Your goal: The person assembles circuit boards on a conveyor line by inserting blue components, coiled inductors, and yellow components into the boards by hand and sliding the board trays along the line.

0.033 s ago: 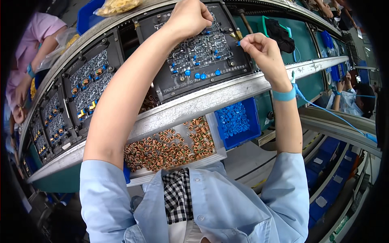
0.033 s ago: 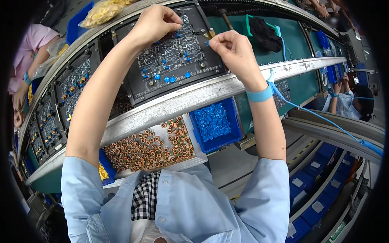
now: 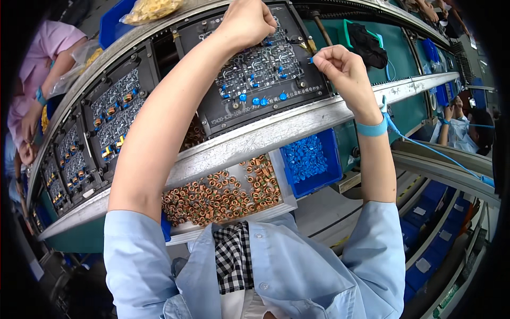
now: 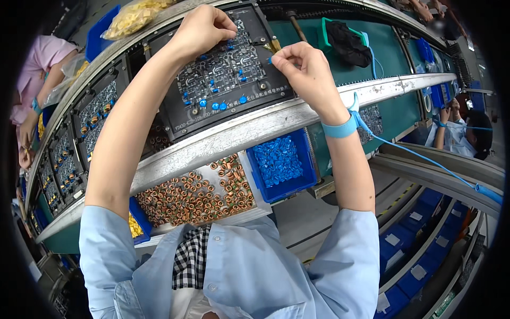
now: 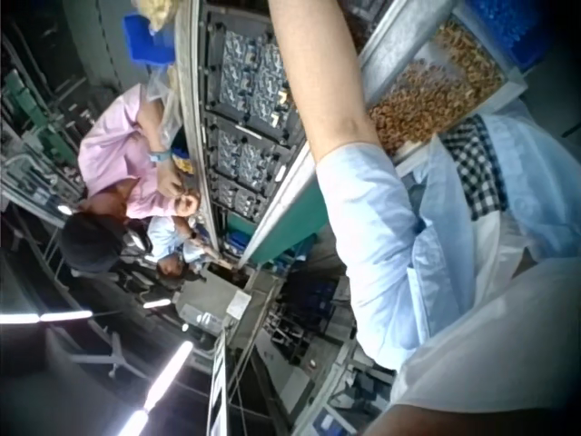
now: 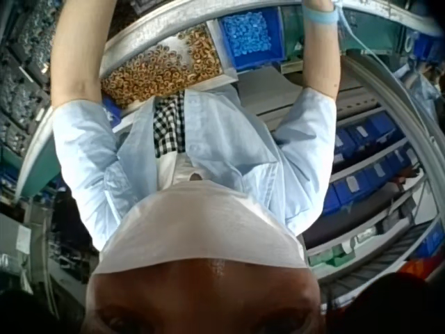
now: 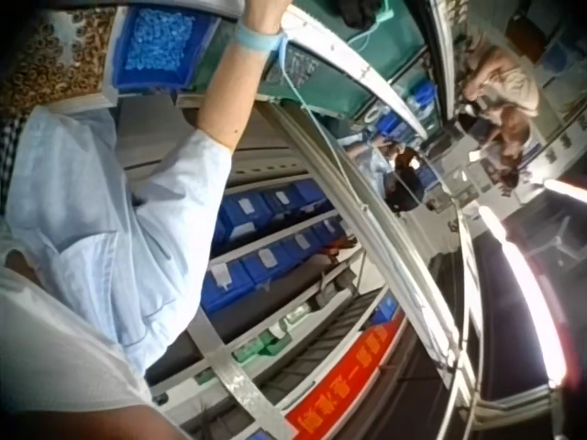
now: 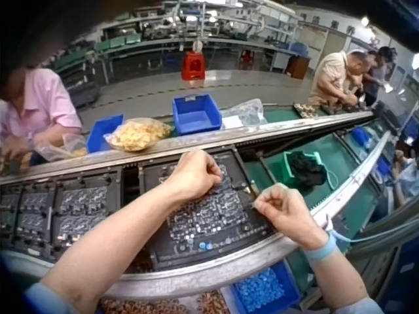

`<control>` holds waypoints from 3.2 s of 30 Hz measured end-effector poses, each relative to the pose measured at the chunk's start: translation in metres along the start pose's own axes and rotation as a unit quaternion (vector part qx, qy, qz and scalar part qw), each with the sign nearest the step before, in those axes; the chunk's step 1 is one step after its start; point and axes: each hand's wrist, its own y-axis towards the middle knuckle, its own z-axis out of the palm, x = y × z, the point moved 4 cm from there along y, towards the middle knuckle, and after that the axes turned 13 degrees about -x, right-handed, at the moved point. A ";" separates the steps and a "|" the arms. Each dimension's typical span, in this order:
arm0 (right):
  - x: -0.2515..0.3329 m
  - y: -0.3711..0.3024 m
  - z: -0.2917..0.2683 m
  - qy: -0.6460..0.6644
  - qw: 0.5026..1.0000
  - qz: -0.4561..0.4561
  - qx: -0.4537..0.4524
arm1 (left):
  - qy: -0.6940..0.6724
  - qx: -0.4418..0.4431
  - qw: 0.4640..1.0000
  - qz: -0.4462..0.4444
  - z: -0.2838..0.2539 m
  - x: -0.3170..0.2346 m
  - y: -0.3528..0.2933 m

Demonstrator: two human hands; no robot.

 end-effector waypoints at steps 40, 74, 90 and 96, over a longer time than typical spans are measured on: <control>-0.021 -0.014 -0.005 0.057 0.989 -0.130 -0.030 | 0.090 0.025 0.980 -0.173 0.054 0.049 0.058; 0.028 -0.004 0.033 -0.407 0.889 -0.178 -0.114 | 0.063 -0.021 0.968 0.244 0.023 -0.009 -0.097; 0.027 -0.021 0.043 -0.446 0.865 -0.140 -0.181 | 0.111 -0.015 0.934 0.339 0.035 -0.001 -0.101; 0.029 -0.016 0.043 -0.468 0.859 -0.124 -0.166 | 0.115 -0.031 0.933 0.340 0.030 0.000 -0.102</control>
